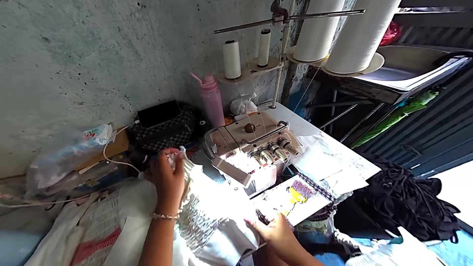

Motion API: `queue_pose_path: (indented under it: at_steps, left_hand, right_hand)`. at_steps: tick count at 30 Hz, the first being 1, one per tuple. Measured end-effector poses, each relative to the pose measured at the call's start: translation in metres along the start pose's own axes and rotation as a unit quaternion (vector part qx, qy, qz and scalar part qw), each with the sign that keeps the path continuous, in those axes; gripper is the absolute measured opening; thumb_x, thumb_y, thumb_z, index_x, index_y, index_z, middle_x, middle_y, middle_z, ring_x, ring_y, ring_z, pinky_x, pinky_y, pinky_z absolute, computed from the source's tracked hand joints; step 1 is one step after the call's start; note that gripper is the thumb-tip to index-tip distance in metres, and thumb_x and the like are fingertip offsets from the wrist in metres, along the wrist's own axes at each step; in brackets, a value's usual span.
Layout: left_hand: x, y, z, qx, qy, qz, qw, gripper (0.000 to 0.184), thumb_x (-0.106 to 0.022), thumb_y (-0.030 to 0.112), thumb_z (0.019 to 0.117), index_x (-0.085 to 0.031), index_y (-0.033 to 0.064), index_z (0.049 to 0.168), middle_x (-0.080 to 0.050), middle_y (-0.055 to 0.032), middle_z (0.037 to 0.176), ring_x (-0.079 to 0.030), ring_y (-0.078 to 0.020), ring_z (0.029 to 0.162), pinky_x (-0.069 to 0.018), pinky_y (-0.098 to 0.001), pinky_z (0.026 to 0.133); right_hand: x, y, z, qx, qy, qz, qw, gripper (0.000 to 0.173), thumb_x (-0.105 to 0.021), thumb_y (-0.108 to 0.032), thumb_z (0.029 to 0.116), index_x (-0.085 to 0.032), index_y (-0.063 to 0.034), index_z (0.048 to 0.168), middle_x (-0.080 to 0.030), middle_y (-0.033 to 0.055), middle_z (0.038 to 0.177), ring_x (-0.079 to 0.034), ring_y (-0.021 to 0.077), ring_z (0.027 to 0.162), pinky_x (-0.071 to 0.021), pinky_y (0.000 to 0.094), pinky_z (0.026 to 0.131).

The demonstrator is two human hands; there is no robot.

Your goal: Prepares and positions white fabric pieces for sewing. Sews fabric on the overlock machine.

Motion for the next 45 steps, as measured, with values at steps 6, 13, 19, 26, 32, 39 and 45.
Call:
queue_pose_path:
  at_steps: [6, 13, 19, 26, 32, 39, 45]
  left_hand:
    - [-0.018, 0.058, -0.107, -0.054, -0.115, 0.045, 0.991, 0.030, -0.061, 0.016, 0.0858, -0.070, -0.0106, 0.097, -0.071, -0.0271, 0.104, -0.068, -0.0449, 0.104, -0.0532, -0.0562, 0.091]
    - [-0.046, 0.036, -0.124, -0.079, -0.177, 0.108, 0.975, 0.053, -0.048, 0.029, 0.0873, -0.070, -0.0116, 0.114, -0.066, -0.0267, 0.130, -0.054, -0.0457, 0.134, -0.0301, -0.0640, 0.116]
    - [-0.048, 0.024, -0.098, -0.081, -0.219, 0.010, 0.972, 0.067, -0.064, 0.018, 0.0719, -0.059, -0.0168, 0.129, -0.056, -0.0300, 0.142, -0.046, -0.0488, 0.140, -0.0289, -0.0609, 0.118]
    - [-0.061, 0.013, -0.074, -0.112, -0.251, -0.054, 0.960, 0.060, -0.067, 0.012, 0.0763, -0.061, -0.0067, 0.133, -0.058, -0.0190, 0.145, -0.046, -0.0363, 0.143, -0.0223, -0.0553, 0.122]
    - [0.002, -0.011, -0.119, -0.047, -0.113, 0.029, 0.992, 0.052, -0.052, 0.035, 0.1000, -0.060, -0.0018, 0.135, -0.060, -0.0197, 0.142, -0.053, -0.0353, 0.137, -0.0389, -0.0549, 0.114]
    - [0.080, -0.092, -0.217, 0.137, -0.080, 0.273, 0.949, 0.036, -0.070, 0.031, 0.0902, -0.075, -0.0019, 0.105, -0.066, -0.0301, 0.117, -0.058, -0.0582, 0.110, -0.0339, -0.0783, 0.090]
    - [0.151, -0.098, -0.140, 0.047, 0.133, 0.318, 0.937, 0.033, -0.055, 0.025, 0.0935, -0.073, -0.0010, 0.104, -0.068, -0.0294, 0.114, -0.059, -0.0581, 0.108, -0.0307, -0.0780, 0.094]
  right_hand:
    - [0.000, 0.010, 0.004, -0.053, -0.001, 0.059, 0.997, 0.009, -0.071, -0.016, 0.0901, -0.069, -0.0080, 0.091, -0.061, -0.0099, 0.063, -0.057, -0.0029, 0.050, -0.0515, 0.0159, 0.050]
    - [0.009, 0.018, -0.007, -0.092, -0.005, 0.065, 0.994, 0.023, -0.080, -0.014, 0.0807, -0.071, -0.0052, 0.099, -0.068, -0.0081, 0.073, -0.057, -0.0040, 0.055, -0.0498, 0.0149, 0.054]
    - [0.004, 0.009, -0.011, -0.100, -0.031, 0.066, 0.992, 0.008, -0.072, -0.011, 0.0908, -0.069, -0.0065, 0.085, -0.070, -0.0083, 0.069, -0.051, -0.0075, 0.050, -0.0424, 0.0130, 0.050]
    - [-0.013, 0.018, -0.004, -0.102, -0.016, 0.133, 0.986, 0.007, -0.074, -0.009, 0.0888, -0.069, -0.0082, 0.086, -0.073, -0.0066, 0.072, -0.052, -0.0062, 0.046, -0.0423, 0.0127, 0.045]
    - [-0.001, 0.026, -0.005, -0.101, 0.019, 0.132, 0.986, 0.004, -0.067, -0.013, 0.0934, -0.067, -0.0102, 0.091, -0.060, -0.0112, 0.064, -0.047, -0.0041, 0.045, -0.0429, 0.0152, 0.044]
    - [0.002, 0.018, 0.000, -0.084, -0.026, 0.070, 0.994, 0.005, -0.065, -0.001, 0.0908, -0.064, -0.0051, 0.089, -0.070, -0.0092, 0.071, -0.053, -0.0069, 0.051, -0.0444, 0.0130, 0.049]
    - [-0.013, 0.009, -0.004, -0.086, -0.073, 0.152, 0.982, 0.012, -0.057, 0.000, 0.0975, -0.057, -0.0118, 0.096, -0.074, -0.0101, 0.077, -0.057, -0.0067, 0.052, -0.0446, 0.0127, 0.049]
Point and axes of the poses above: each hand's wrist, its own z-axis towards the middle knuckle, its own x-axis out of the back of the hand, y = z × x, the point moved 6 cm from there along z, towards the middle knuckle
